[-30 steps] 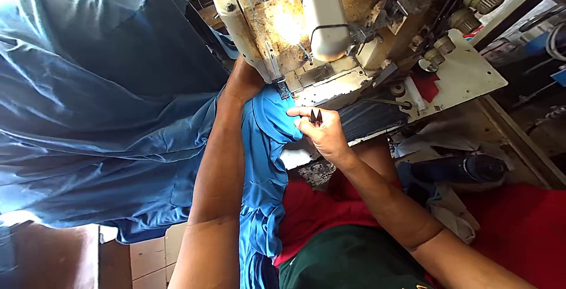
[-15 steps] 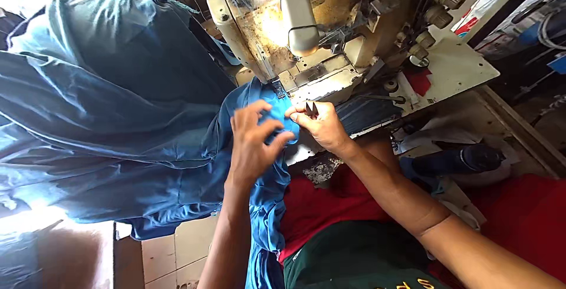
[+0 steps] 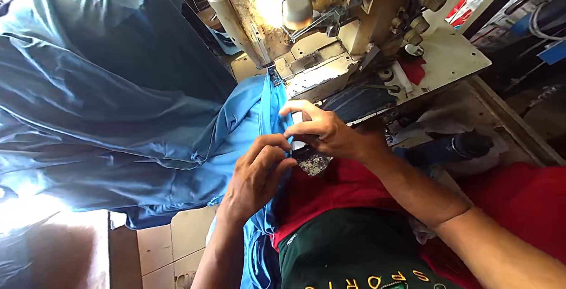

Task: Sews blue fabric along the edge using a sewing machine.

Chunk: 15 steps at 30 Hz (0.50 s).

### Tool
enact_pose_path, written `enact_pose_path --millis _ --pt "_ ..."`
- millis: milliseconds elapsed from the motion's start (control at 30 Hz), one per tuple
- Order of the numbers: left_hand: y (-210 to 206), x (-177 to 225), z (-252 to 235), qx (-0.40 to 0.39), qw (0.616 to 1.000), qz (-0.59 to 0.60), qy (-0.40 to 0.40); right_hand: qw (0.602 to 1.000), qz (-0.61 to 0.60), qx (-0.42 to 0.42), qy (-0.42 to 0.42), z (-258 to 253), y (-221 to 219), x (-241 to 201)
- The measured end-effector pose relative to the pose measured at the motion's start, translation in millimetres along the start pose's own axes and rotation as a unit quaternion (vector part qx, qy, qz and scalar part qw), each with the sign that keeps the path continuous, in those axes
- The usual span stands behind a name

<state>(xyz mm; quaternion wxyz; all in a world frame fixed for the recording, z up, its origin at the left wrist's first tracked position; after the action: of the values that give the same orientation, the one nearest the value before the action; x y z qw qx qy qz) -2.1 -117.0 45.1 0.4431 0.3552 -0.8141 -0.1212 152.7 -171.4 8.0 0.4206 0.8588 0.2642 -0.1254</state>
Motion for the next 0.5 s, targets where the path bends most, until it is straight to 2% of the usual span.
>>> enact_pose_path --millis 67,133,200,267,500 --pt "-9.6 -13.0 0.1 0.042 0.999 -0.021 -0.027 0.996 -0.086 0.000 -0.002 10.7 0.2 -1.6" --pt "-19.1 -39.0 1.9 0.060 0.988 -0.137 -0.027 0.991 -0.114 0.031 -0.056 25.1 -1.4 6.2" --pt "-26.7 -73.5 5.7 0.024 0.974 -0.227 0.005 0.987 -0.118 0.053 -0.097 38.8 -7.8 12.7" --pt "-25.1 -90.2 9.2 0.005 0.965 -0.260 0.028 0.983 -0.120 0.057 -0.124 46.6 -14.2 15.3" --pt "-10.1 -67.5 -12.7 -0.027 0.958 -0.285 0.019 0.964 -0.150 0.088 -0.199 37.2 -17.2 26.4"
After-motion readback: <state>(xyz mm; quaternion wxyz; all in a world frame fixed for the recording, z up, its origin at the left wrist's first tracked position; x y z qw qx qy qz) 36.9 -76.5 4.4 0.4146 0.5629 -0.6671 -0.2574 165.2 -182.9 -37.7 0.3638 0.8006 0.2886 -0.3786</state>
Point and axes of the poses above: each hand's wrist, its own z-axis away from the middle knuckle, its own y-axis out of the back of the hand, x = y × z, the point moved 8 cm from there along -z, towards the middle knuckle, and after that the axes turned 15 degrees about z, right-handed, at the moved point
